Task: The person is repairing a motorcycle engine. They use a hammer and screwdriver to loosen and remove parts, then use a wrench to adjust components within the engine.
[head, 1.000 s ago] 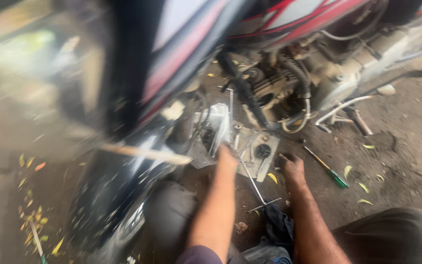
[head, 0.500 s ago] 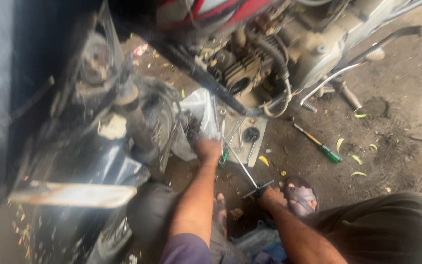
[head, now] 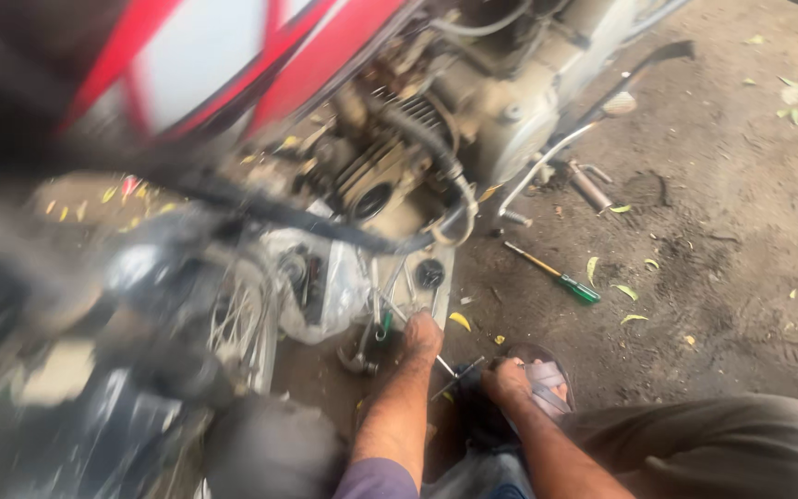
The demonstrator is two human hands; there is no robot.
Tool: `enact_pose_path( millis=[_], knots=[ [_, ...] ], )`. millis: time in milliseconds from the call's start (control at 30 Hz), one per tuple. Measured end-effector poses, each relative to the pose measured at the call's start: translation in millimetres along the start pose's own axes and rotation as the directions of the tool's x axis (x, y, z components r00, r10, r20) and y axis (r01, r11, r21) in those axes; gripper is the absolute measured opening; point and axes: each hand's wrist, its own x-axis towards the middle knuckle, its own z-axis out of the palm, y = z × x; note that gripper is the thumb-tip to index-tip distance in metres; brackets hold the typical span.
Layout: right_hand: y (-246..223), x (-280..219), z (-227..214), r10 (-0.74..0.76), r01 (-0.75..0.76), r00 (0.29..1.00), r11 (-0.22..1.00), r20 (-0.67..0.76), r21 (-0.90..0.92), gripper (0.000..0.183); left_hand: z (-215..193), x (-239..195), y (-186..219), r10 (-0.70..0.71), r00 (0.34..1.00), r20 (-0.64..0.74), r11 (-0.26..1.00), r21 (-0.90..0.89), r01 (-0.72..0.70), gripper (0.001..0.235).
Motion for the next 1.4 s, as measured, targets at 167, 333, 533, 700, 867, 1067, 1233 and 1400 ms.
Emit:
enact_pose_path(
  millis=[167,333,533,700,867,1067,1233,1400],
  knots=[
    [-6,13,-1,-0.056,0.055,0.998,0.998,0.02,0.035,0.041,5,28,11,-0.123,0.992,-0.017,0.992,-0.014,0.122,0.029],
    [-2,2,34,-0.19,0.19,0.981,0.982,0.025,0.004,0.04,-8,27,17,-0.072,0.994,0.087,0.993,0.097,0.064,0.028],
    [-33,17,15,-0.031,0.064,0.989,0.971,-0.144,0.23,0.037,-12,9,4,-0.101,0.994,0.036,0.982,-0.157,0.105,0.033],
    [-80,15,-20,-0.072,0.048,0.997,0.624,-0.004,0.78,0.037,-36,10,-30,0.087,0.96,0.268,0.977,-0.211,-0.03,0.02],
    [-124,-20,-46,-0.267,0.017,0.962,0.242,0.05,0.97,0.036,-116,-6,-26,0.172,0.922,0.348,0.907,-0.42,-0.011,0.017],
    [-167,-72,-108,-0.261,0.286,0.934,0.139,-0.244,0.948,0.042,-187,-105,40,0.294,0.942,0.16,0.899,-0.382,-0.215,0.016],
    [-166,-108,-167,-0.39,0.309,0.872,-0.028,-0.295,0.951,0.024,-215,-145,67,0.309,0.95,-0.041,0.819,-0.497,-0.287,0.016],
    [-185,-145,-210,-0.433,0.276,0.847,-0.134,-0.307,0.952,0.015,-227,-132,79,0.276,0.917,-0.288,0.35,-0.858,-0.375,0.008]
  ],
)
